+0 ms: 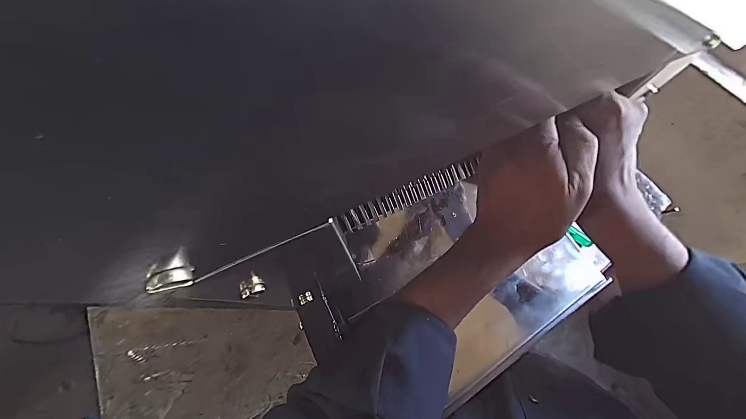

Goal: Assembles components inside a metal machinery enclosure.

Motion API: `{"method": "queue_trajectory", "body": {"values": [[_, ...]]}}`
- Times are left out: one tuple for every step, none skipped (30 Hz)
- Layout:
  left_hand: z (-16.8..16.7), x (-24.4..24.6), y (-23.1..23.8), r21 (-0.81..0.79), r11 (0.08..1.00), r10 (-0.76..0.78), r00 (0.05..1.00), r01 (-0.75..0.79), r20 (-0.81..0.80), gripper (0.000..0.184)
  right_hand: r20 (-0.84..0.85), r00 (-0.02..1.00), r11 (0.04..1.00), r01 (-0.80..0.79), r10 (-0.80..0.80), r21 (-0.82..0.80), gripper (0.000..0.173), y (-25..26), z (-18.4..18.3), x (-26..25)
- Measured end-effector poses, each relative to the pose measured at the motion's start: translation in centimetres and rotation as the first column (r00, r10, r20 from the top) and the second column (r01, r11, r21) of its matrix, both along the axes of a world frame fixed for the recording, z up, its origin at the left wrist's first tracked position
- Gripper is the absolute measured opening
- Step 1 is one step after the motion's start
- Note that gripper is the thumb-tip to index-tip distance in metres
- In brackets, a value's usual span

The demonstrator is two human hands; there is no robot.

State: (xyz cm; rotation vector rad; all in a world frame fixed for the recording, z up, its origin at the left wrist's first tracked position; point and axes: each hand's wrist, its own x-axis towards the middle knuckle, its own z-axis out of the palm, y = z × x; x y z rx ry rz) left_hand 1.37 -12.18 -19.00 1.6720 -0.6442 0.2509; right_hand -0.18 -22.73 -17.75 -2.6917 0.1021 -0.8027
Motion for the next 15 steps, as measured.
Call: {"method": "queue_trajectory", "body": {"values": [[0.2, 0.0, 0.2, 0.029, 0.999, -0.018, 1.000, 0.018, -0.020, 0.036, -0.042, 0.999, 1.000, 0.008, -0.008, -0.001, 0.023, 0.0, -0.1, 0.0], [-0.5, -0.1, 0.3, 0.077, 0.997, -0.018, 0.998, 0.023, -0.064, 0.035, -0.097, 0.995, 0.999, 0.019, -0.022, -0.039, 0.021, -0.3, -0.9, 0.0], [-1.8, -0.2, 0.2, 0.149, 0.989, 0.013, 0.994, 0.003, -0.106, 0.032, -0.164, 0.986, 0.998, 0.026, -0.034, -0.048, 0.019, -0.5, -2.1, -0.2], [-2.7, -0.2, 0.3, 0.237, 0.971, 0.005, 0.982, 0.041, -0.187, 0.032, -0.252, 0.966, 0.997, 0.034, -0.049, -0.065, 0.018, -0.8, -3.4, -0.4], [-3.1, -0.2, 0.5, 0.329, 0.936, -0.028, 0.958, 0.125, -0.285, 0.032, -0.315, 0.946, 0.995, 0.052, -0.075, -0.080, 0.019, -1.1, -4.6, -0.7], [-3.4, -0.4, 0.6, 0.393, 0.901, -0.046, 0.942, 0.183, -0.333, 0.032, -0.355, 0.930, 0.995, 0.075, -0.095, -0.071, 0.019, -1.4, -5.3, -1.3], [-3.4, -0.6, 0.5, 0.425, 0.886, -0.047, 0.946, 0.188, -0.320, 0.032, -0.349, 0.932, 0.995, 0.082, -0.097, -0.056, 0.019, -1.8, -5.3, -1.7], [-3.4, -0.7, 0.3, 0.442, 0.885, -0.027, 0.963, 0.147, -0.267, 0.033, -0.324, 0.942, 0.996, 0.075, -0.083, -0.039, 0.021, -2.2, -4.9, -1.9], [-3.4, -0.9, 0.2, 0.464, 0.880, -0.001, 0.979, 0.098, -0.204, 0.035, -0.316, 0.946, 0.998, 0.066, -0.068, -0.019, 0.029, -2.5, -4.4, -2.0], [-3.2, -1.3, 0.3, 0.499, 0.865, 0.020, 0.989, 0.055, -0.145, 0.036, -0.332, 0.941, 0.998, 0.066, -0.060, 0.007, 0.035, -2.6, -4.1, -2.0], [-3.0, -1.7, 0.6, 0.542, 0.840, 0.042, 0.996, 0.006, -0.076, 0.037, -0.347, 0.936, 0.998, 0.065, -0.053, 0.023, 0.038, -2.4, -3.9, -1.9], [-2.6, -1.9, 1.1, 0.572, 0.817, 0.066, 0.998, -0.064, 0.018, 0.036, -0.363, 0.930, 0.997, 0.068, -0.052, 0.033, 0.037, -2.2, -3.8, -1.4], [-2.2, -2.1, 1.9, 0.581, 0.803, 0.080, 0.990, -0.132, 0.113, 0.035, -0.394, 0.917, 0.996, 0.082, -0.060, 0.039, 0.037, -2.0, -3.8, -0.7], [-1.6, -2.5, 2.9, 0.568, 0.806, 0.078, 0.980, -0.169, 0.182, 0.035, -0.440, 0.895, 0.994, 0.103, -0.074, 0.042, 0.036, -1.7, -3.8, -0.1], [-0.7, -3.0, 4.0, 0.536, 0.824, 0.069, 0.972, -0.182, 0.224, 0.034, -0.487, 0.869, 0.991, 0.124, -0.084, 0.051, 0.033, -1.4, -3.7, 0.4]]}}
